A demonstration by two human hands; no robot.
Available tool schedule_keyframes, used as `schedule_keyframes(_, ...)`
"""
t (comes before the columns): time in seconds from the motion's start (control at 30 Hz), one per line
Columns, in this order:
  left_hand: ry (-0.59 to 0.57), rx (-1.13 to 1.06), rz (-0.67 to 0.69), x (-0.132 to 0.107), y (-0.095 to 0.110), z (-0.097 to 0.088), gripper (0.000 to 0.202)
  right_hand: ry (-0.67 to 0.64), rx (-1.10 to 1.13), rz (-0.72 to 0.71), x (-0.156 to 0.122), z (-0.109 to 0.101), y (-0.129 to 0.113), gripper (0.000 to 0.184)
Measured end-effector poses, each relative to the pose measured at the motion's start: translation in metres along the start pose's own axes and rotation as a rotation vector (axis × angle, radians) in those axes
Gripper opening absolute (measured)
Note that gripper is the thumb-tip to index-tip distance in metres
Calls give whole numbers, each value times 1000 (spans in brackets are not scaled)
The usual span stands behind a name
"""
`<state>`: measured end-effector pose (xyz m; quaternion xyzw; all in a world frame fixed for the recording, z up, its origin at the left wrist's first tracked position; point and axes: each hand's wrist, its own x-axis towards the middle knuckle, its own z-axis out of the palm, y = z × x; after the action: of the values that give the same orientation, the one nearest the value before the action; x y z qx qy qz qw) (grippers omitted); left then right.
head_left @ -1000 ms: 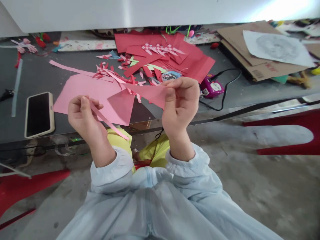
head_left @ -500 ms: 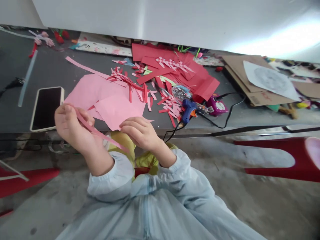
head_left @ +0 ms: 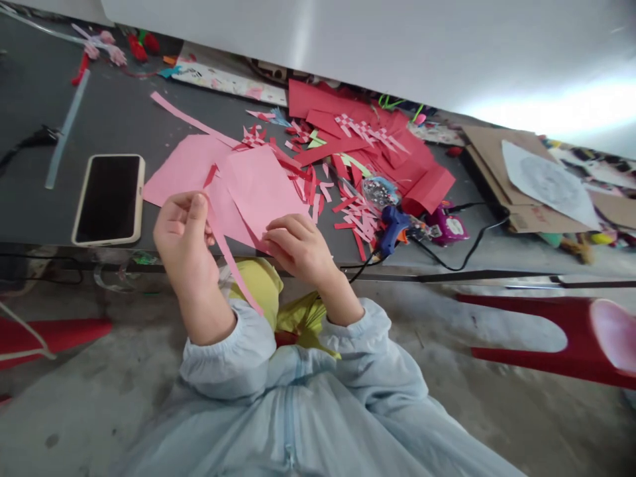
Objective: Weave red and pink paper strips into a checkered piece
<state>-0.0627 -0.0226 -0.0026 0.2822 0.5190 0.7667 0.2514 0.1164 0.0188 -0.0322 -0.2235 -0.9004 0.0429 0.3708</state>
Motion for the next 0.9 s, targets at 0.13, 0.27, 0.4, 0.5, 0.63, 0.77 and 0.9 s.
schedule_keyframes(0.13,-23,39,-26,-1,-3,-1,33,7,-17,27,-6,-3,-15,14)
schedule_keyframes(0.27,-51,123,-1,-2,-7,-1,33,-3,-56,-25,-5,4,-32,21)
schedule_keyframes(0.4,-67,190,37,-1,-12,-2,34,-7,-67,-133,-1,15,-44,22)
schedule_keyframes(0.5,-44,182,38,0,-13,-1,32,-2,-60,-165,-2,23,-49,20)
schedule_keyframes(0.63,-11,112,37,-3,-11,1,34,-46,40,-128,-8,26,-48,17)
schedule_keyframes(0.77,5,94,33,-4,-8,4,34,18,197,-60,-12,21,-46,15)
schedule_keyframes(0.9,15,56,-40,1,-8,7,36,126,384,3,-14,9,-47,11)
